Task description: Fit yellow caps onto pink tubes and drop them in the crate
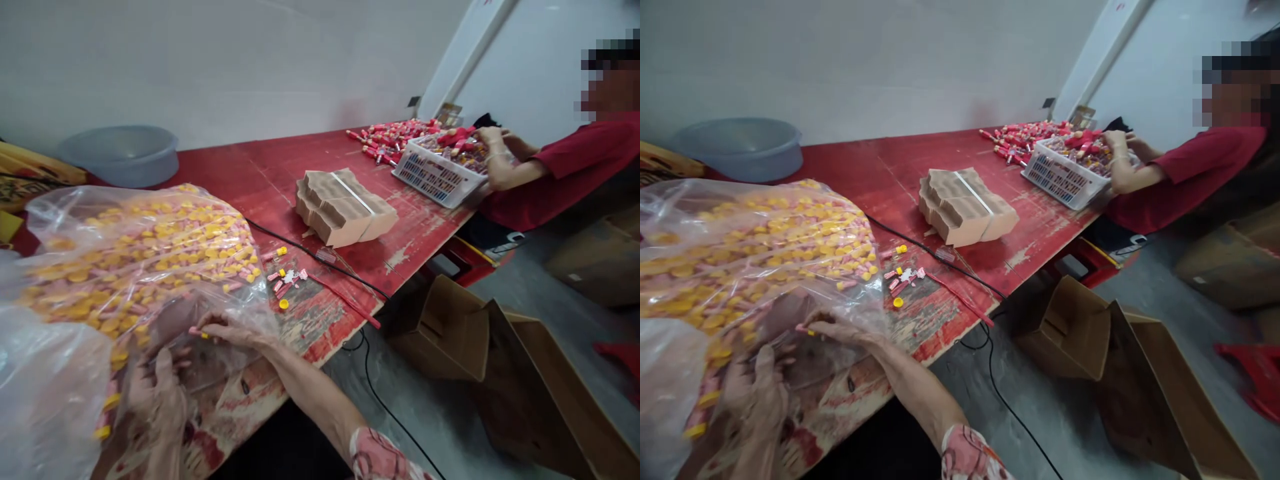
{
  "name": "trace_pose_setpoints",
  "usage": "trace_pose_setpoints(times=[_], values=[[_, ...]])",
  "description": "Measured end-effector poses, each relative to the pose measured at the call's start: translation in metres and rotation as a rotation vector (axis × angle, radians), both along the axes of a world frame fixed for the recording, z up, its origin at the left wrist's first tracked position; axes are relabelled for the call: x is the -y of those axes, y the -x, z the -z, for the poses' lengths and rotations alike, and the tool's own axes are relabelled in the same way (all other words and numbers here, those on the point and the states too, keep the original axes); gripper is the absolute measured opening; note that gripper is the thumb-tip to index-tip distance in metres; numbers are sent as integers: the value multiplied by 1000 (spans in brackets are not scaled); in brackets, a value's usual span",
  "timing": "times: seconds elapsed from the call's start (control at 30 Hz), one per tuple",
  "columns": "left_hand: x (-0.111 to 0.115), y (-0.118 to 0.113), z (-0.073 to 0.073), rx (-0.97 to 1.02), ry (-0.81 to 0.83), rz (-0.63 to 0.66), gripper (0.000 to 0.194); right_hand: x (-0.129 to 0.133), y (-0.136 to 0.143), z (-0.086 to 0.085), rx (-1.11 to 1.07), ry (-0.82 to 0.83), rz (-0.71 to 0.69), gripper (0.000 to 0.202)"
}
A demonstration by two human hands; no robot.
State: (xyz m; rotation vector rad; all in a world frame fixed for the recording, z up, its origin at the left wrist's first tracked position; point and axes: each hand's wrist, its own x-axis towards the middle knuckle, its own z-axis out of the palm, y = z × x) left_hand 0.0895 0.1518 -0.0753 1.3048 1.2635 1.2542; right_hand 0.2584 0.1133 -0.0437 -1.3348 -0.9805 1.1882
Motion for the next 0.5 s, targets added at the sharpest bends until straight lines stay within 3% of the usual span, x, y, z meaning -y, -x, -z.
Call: trace_pose_setpoints(times=[0.1, 0.2, 0.37, 0.5], values=[[2, -1, -3, 78, 13, -28, 58, -4, -5, 7, -210, 37, -55, 32], [5, -1, -9, 55, 43, -55, 54, -3, -11, 17, -289, 62, -79, 24], [18, 4, -25, -300, -19, 57, 36, -3, -11, 24, -290, 4, -181, 21], [28, 5, -23, -548, -283, 117, 25, -1, -7, 23, -113, -37, -102, 29]])
